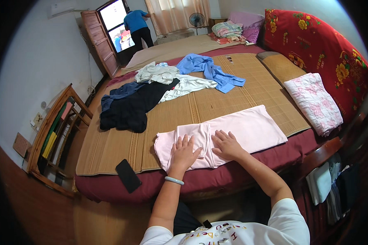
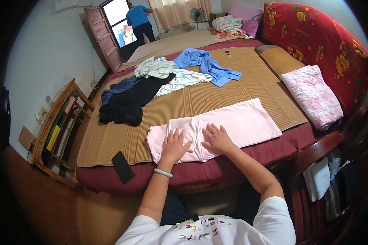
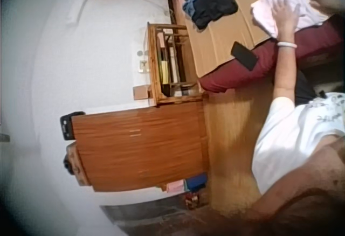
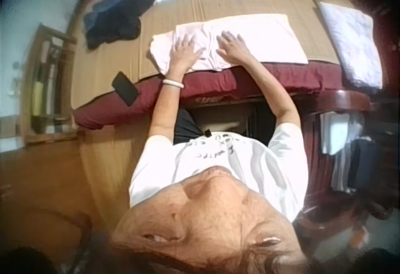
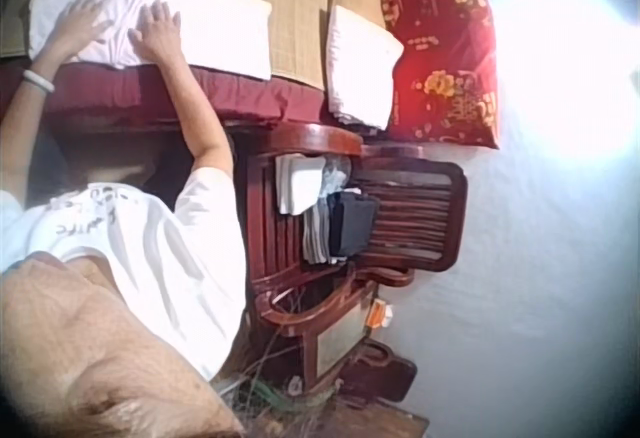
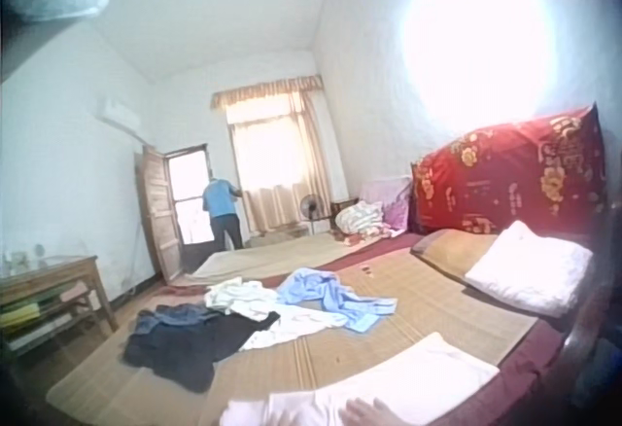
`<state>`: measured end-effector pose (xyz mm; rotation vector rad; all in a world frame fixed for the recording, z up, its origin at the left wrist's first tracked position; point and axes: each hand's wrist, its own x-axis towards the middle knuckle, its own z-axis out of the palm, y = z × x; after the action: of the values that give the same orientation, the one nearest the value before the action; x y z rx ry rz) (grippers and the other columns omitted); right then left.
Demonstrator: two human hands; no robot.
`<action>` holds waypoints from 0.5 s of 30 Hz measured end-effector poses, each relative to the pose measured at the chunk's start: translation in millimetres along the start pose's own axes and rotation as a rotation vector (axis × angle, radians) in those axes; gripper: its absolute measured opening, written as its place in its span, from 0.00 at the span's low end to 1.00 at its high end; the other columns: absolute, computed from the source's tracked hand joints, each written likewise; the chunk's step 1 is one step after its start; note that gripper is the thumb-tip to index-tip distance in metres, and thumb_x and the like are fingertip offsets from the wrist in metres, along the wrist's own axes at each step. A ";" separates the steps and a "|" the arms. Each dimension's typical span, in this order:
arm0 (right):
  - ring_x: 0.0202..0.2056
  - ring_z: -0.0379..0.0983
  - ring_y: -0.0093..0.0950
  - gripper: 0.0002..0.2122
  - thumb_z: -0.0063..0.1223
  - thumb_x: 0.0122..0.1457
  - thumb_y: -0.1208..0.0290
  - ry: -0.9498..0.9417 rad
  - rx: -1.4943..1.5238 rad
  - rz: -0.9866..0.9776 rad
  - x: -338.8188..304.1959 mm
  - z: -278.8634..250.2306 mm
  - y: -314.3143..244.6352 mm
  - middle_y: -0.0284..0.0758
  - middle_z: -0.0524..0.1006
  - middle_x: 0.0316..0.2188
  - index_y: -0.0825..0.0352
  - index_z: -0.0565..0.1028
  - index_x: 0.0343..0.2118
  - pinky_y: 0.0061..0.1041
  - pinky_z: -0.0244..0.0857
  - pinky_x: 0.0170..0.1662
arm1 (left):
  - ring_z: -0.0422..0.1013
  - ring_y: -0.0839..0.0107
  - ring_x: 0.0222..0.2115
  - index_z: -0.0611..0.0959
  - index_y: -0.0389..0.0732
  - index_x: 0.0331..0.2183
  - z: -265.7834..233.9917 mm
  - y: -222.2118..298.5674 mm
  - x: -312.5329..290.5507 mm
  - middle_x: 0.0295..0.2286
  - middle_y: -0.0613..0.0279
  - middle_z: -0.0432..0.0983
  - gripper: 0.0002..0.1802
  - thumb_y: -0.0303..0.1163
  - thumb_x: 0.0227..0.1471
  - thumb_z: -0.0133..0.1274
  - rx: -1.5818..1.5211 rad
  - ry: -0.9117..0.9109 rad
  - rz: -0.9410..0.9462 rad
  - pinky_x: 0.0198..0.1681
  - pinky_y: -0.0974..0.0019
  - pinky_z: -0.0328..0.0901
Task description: Fold a pink long-sleeved shirt on a bed.
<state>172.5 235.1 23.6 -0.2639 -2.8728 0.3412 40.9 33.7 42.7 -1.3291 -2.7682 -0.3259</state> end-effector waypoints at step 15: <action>0.67 0.51 0.41 0.31 0.45 0.60 0.48 0.199 -0.142 0.624 -34.5 -30.5 136.5 0.48 0.61 0.64 0.66 0.66 0.61 0.50 0.39 0.67 | 0.45 0.50 0.66 0.61 0.44 0.64 -9.8 -22.2 -2.7 0.65 0.49 0.50 0.43 0.61 0.57 0.44 -0.077 -0.094 -0.011 0.67 0.50 0.42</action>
<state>233.6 364.9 10.9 -1.1546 -2.5537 0.1971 25.0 16.0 48.1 -1.3809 -2.8684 -0.3837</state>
